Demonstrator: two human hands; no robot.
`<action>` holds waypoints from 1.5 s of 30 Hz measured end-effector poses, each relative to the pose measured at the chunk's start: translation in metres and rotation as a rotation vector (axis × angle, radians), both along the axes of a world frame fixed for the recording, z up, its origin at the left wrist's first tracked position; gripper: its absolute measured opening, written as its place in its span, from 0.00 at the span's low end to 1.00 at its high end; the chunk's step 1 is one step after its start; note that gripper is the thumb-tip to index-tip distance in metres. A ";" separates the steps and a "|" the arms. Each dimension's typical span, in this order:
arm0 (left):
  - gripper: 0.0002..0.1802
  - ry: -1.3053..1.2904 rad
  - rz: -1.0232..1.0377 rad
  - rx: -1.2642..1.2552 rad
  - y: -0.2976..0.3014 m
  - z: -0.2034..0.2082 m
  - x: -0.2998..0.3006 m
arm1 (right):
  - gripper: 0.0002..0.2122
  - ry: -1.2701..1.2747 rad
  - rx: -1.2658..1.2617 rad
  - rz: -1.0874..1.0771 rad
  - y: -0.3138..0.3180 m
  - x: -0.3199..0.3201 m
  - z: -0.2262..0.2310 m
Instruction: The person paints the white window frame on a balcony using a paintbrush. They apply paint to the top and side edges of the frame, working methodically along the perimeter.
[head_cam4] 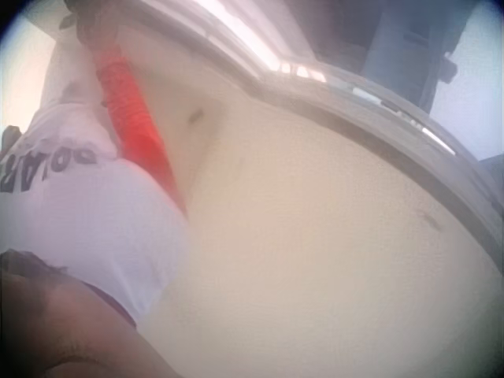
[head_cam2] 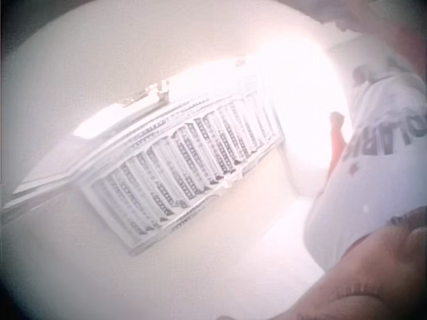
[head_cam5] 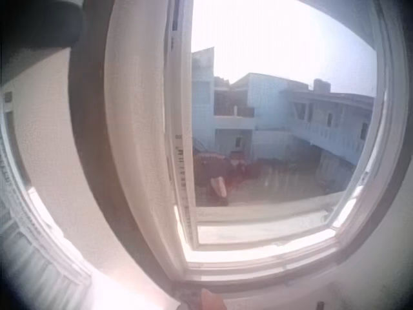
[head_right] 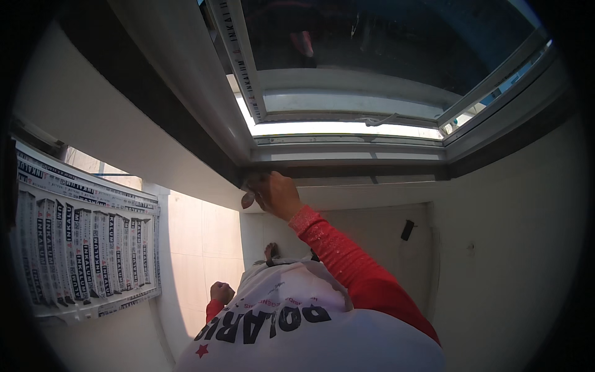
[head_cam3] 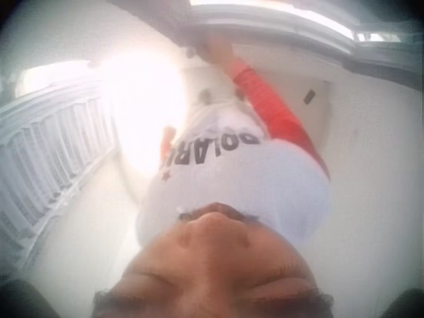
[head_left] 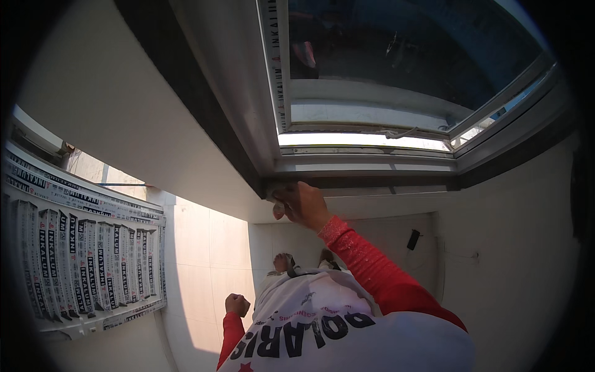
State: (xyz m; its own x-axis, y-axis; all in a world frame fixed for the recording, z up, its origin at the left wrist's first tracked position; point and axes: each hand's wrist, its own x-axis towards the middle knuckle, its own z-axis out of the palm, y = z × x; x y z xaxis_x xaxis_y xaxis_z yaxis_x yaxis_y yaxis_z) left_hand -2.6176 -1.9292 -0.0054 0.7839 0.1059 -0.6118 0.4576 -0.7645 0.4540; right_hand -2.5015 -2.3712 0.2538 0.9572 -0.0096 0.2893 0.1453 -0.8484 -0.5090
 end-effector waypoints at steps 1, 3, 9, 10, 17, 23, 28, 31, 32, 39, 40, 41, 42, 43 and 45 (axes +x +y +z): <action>0.10 0.041 0.027 -0.036 0.001 -0.006 0.005 | 0.14 -0.024 -0.011 0.082 -0.005 -0.002 -0.005; 0.10 0.092 -0.021 -0.091 -0.002 -0.007 0.015 | 0.14 0.178 0.435 0.226 -0.014 -0.004 -0.027; 0.10 0.074 -0.200 -0.041 -0.039 0.018 0.043 | 0.17 -0.107 -0.057 -0.141 -0.082 -0.059 -0.021; 0.10 0.057 -0.279 -0.001 -0.043 0.019 0.051 | 0.17 -0.103 -0.086 -0.152 -0.097 -0.069 -0.025; 0.11 0.003 -0.391 -0.032 -0.090 0.022 0.094 | 0.17 -0.050 -0.234 -0.308 -0.247 -0.161 -0.027; 0.11 -0.049 -0.429 -0.080 -0.147 0.014 0.088 | 0.12 -0.149 -0.149 -0.633 -0.371 -0.278 -0.034; 0.12 -0.005 -0.590 0.112 -0.175 0.017 0.056 | 0.07 0.219 -0.538 -1.029 -0.370 -0.263 0.001; 0.11 0.073 -0.594 0.087 -0.188 0.021 0.049 | 0.06 0.032 -0.639 -1.071 -0.389 -0.257 -0.024; 0.11 0.107 -0.595 0.086 -0.191 0.024 0.049 | 0.07 -0.038 -0.684 -1.091 -0.397 -0.260 -0.037; 0.08 0.106 -0.498 0.078 -0.188 0.000 0.076 | 0.07 0.082 -0.510 -1.079 -0.394 -0.250 -0.014; 0.08 0.130 -0.564 0.095 -0.199 0.000 0.085 | 0.07 0.095 -0.562 -1.074 -0.397 -0.250 -0.028; 0.07 0.154 -0.630 0.112 -0.209 0.002 0.095 | 0.08 0.110 -0.613 -1.067 -0.401 -0.255 -0.040; 0.06 0.142 -0.514 0.035 -0.216 0.005 0.099 | 0.08 0.343 -0.543 -1.065 -0.400 -0.247 -0.021; 0.08 0.097 -0.486 -0.016 -0.220 0.003 0.108 | 0.09 0.580 -0.460 -1.051 -0.387 -0.239 0.015; 0.10 -0.024 -0.580 -0.014 -0.235 -0.010 0.125 | 0.09 0.630 -0.409 -1.082 -0.376 -0.238 0.035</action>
